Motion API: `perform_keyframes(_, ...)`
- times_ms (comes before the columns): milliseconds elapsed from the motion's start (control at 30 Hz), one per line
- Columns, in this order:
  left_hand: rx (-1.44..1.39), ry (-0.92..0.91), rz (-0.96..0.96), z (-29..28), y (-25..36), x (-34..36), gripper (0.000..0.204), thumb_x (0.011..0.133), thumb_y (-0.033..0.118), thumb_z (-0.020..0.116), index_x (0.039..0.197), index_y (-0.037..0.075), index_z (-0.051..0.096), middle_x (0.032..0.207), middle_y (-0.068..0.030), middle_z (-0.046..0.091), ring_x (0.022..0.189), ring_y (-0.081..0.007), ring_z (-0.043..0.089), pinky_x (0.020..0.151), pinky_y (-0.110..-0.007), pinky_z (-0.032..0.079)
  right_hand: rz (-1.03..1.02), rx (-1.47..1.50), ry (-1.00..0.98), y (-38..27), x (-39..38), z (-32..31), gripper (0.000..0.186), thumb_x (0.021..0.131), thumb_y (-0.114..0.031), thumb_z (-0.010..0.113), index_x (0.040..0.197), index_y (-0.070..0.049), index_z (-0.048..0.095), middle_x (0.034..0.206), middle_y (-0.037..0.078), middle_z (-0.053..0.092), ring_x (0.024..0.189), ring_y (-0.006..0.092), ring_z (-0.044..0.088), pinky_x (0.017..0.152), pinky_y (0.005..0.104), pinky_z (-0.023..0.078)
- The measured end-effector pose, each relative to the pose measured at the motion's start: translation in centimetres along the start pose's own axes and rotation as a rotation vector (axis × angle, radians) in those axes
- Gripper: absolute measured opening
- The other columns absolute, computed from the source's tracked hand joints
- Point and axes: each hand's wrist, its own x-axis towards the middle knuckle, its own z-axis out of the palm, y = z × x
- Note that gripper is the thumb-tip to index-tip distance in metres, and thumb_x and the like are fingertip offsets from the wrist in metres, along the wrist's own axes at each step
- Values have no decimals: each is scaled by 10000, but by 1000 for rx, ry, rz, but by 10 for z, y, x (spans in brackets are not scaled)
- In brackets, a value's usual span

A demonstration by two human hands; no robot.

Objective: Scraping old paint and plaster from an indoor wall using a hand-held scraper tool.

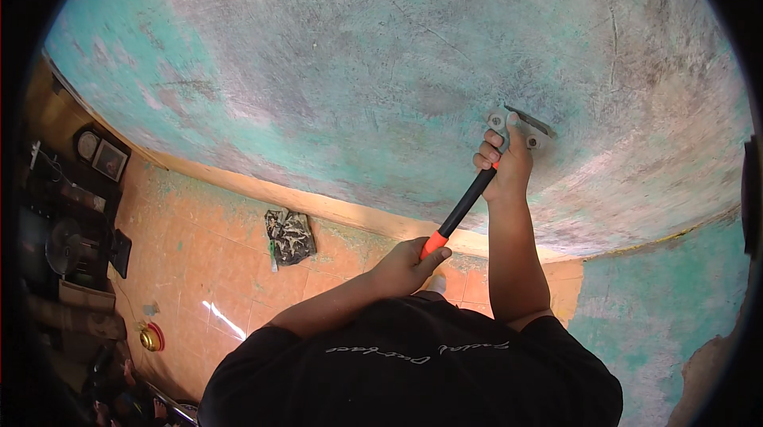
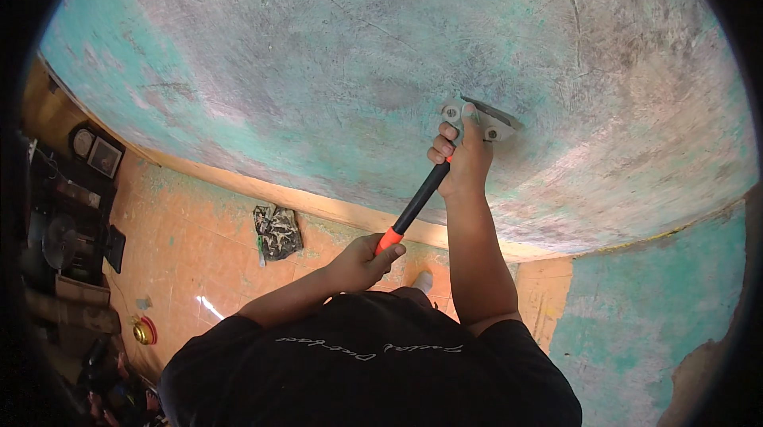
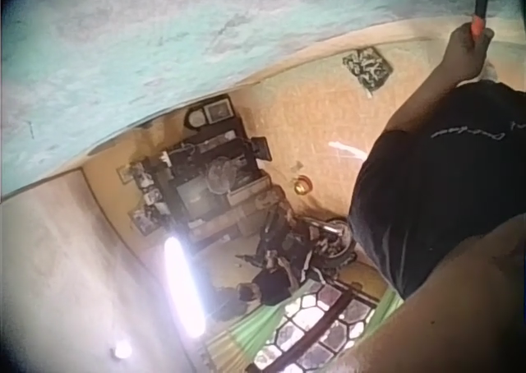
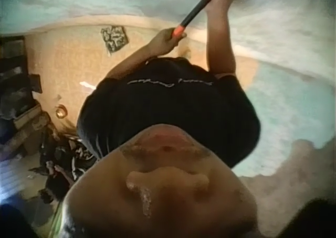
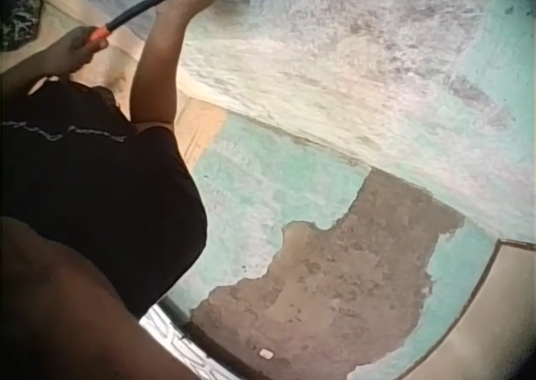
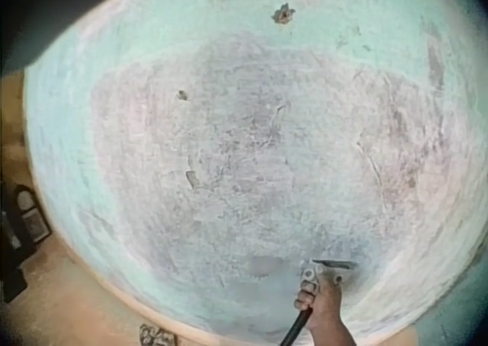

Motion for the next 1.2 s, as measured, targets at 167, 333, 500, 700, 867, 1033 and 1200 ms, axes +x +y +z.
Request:
perform_keyframes(167,-14,-7,-5,1,3,2,418,894,395,503,780,-7,522,563,-56,456,549,-134,421,524,-314,369,2,6,-20,-2,3,-1,230,862,-337,557,870,-115,494,603,-27,420,441,60,342,394,208,276)
perform_keyframes(333,-27,-8,-31,3,1,1,410,896,394,502,799,-4,520,563,-41,440,550,-125,408,521,-308,367,17,-4,-16,-2,3,-4,234,858,-340,564,863,-118,490,604,-23,420,439,60,344,393,212,276)
perform_keyframes(500,-22,-12,-60,2,5,-1,406,895,395,504,810,-2,520,575,-38,450,558,-119,412,522,-301,367,4,-3,-14,-2,1,-3,246,848,-347,576,863,-118,490,596,-27,418,435,60,338,393,213,276)
perform_keyframes(700,-5,-18,-53,-2,9,1,419,895,401,502,852,-15,535,586,-49,471,573,-121,438,542,-294,382,-5,-9,-39,-5,1,6,236,857,-333,564,871,-109,492,594,-32,411,438,60,338,394,213,275)
perform_keyframes(867,3,20,-14,3,-4,-1,436,895,408,497,869,-25,536,593,-57,476,580,-131,437,549,-303,386,3,-10,-6,1,0,1,251,875,-366,531,881,-118,495,589,-53,411,430,37,336,380,186,270)
perform_keyframes(1033,-9,-22,-23,-2,1,0,387,881,412,524,823,31,490,603,11,458,529,-56,414,476,-232,367,-14,-6,-21,0,1,1,238,881,-357,520,877,-121,492,591,-51,410,429,39,337,381,188,267)
perform_keyframes(1200,32,-7,-43,-4,2,3,433,889,405,508,862,-25,542,585,-63,477,568,-139,437,544,-311,383,-14,3,-10,0,2,2,235,886,-354,506,874,-120,492,598,-46,413,432,41,337,388,193,268)
